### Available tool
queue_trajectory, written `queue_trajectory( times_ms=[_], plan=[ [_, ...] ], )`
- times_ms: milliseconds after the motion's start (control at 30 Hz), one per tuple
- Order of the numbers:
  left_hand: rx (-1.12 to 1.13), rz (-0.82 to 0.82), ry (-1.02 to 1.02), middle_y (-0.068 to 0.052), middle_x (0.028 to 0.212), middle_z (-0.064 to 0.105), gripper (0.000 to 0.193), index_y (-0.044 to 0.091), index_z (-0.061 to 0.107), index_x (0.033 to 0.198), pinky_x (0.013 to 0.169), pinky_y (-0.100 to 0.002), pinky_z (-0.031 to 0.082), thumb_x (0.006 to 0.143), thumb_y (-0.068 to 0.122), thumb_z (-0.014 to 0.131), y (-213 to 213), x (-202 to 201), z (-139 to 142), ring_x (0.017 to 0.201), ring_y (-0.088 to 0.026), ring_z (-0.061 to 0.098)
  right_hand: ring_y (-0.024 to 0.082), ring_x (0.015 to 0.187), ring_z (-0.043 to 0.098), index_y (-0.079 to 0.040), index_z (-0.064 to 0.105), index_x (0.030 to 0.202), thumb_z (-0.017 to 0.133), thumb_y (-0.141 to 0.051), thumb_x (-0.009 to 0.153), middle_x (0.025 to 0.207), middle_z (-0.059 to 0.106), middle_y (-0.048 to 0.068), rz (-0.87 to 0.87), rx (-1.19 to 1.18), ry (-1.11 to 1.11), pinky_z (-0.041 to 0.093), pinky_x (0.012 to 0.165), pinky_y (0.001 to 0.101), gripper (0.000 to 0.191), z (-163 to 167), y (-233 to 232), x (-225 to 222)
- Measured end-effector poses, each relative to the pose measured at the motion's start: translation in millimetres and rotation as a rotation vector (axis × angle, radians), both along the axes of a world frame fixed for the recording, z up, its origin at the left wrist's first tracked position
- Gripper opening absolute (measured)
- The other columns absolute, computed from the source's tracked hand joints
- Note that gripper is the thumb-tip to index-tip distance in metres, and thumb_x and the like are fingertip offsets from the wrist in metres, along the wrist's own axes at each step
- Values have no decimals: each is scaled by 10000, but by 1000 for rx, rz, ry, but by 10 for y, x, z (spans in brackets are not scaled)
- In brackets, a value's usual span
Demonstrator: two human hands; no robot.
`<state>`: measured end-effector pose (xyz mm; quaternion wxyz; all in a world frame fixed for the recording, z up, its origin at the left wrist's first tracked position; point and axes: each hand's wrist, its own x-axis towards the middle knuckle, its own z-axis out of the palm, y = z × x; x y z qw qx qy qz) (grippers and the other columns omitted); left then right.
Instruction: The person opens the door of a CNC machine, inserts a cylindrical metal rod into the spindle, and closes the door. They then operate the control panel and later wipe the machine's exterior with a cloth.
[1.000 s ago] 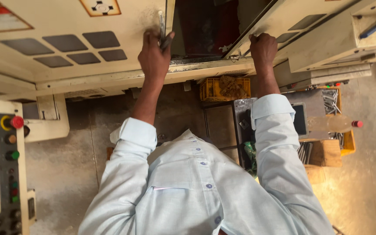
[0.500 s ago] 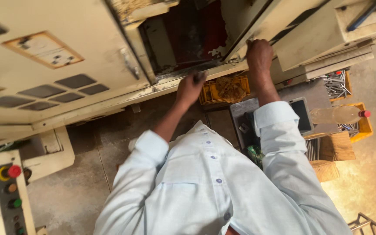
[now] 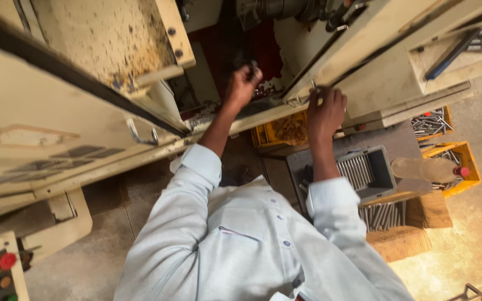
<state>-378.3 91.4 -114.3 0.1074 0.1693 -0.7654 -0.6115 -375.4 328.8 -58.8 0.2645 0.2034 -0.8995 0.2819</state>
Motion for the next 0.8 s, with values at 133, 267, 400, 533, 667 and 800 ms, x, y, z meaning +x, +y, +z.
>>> queue_trajectory(
  times_ms=[133, 267, 400, 533, 667, 800],
  plan=[
    [127, -229, 118, -102, 1043, 749, 214, 59, 774, 1053, 936, -414, 557, 927, 229, 809, 88, -62, 49, 1002, -216, 698, 412, 1068, 638, -13, 583, 1376, 748, -98, 889, 1224, 643, 274, 277, -166, -286, 616, 656, 382, 522, -82, -378, 143],
    [297, -348, 106, -71, 1013, 784, 191, 61, 791, 1046, 908, -405, 588, 884, 159, 823, 213, -225, 90, 978, -194, 716, 236, 907, 715, -42, 538, 1450, 615, -180, 1049, 1025, 724, 121, 276, -370, -689, 566, 731, 365, 432, -220, -717, -120],
    [613, -136, 130, -92, 950, 777, 138, 31, 730, 1032, 713, -353, 600, 991, 155, 686, -191, -825, 89, 794, -187, 732, 149, 798, 691, -41, 586, 1358, 563, -244, 1089, 949, 714, 63, 242, -642, -912, 580, 692, 309, 339, -373, -726, -143],
    [705, 259, 49, -69, 836, 731, 177, 78, 726, 1067, 527, -297, 489, 950, 70, 594, -712, -1610, 259, 617, -136, 628, 154, 843, 705, 26, 616, 1234, 584, -266, 1143, 956, 749, 100, 222, -715, -1057, 575, 770, 304, 307, -461, -595, 27],
    [738, 286, 80, -55, 826, 721, 207, 78, 717, 1071, 506, -301, 492, 916, 9, 598, -677, -1966, 354, 601, -140, 631, 132, 855, 706, -73, 611, 1356, 579, -276, 1048, 952, 749, 56, 153, -638, -1111, 566, 775, 303, 370, -482, -435, 198],
    [853, 450, 155, -91, 842, 701, 192, -3, 690, 1054, 509, -329, 492, 927, -64, 560, -597, -2032, 423, 612, -186, 624, 136, 862, 703, -79, 601, 1372, 579, -286, 1043, 957, 753, 56, 128, -667, -1137, 570, 791, 302, 389, -490, -323, 251]
  ],
)
